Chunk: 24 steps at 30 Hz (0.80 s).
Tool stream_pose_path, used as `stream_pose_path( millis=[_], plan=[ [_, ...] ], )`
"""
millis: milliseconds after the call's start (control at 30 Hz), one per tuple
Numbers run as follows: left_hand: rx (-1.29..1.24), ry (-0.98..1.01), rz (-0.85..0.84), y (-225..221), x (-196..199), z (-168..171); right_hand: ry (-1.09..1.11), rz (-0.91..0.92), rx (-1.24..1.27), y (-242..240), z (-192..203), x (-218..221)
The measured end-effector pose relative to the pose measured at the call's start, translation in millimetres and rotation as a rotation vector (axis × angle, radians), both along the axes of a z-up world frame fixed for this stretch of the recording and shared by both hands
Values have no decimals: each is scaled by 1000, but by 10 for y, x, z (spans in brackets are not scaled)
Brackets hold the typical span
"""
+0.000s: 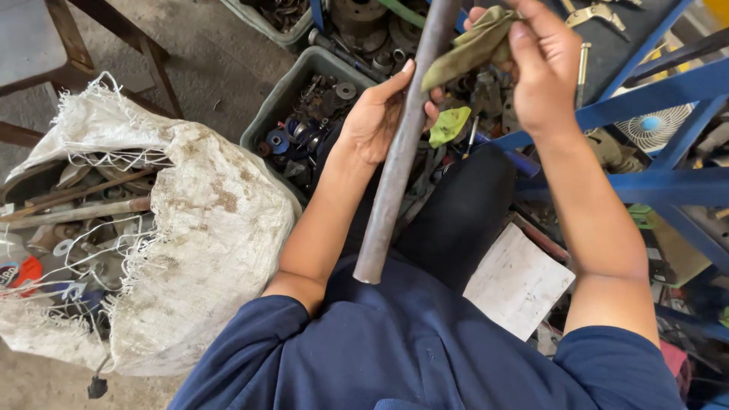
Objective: Cleaning or polishing a metal rod using a cloth in a workshop environment.
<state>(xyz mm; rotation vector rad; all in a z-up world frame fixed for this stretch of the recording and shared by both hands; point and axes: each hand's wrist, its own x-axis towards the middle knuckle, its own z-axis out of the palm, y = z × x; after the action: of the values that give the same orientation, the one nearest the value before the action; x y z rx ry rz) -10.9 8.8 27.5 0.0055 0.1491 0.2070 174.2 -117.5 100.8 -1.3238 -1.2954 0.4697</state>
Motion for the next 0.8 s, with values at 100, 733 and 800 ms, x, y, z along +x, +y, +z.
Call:
stream_pose_path(
  millis=[100, 733, 800],
  plan=[
    [38, -24, -22, -13, 15, 10, 428, 38, -81, -96, 160, 31],
    [324, -228, -34, -373, -111, 193, -876, -124, 211, -255, 124, -529],
    [244, -219, -61, -338, -60, 0, -870, -100, 167, -292, 126, -545]
  ],
)
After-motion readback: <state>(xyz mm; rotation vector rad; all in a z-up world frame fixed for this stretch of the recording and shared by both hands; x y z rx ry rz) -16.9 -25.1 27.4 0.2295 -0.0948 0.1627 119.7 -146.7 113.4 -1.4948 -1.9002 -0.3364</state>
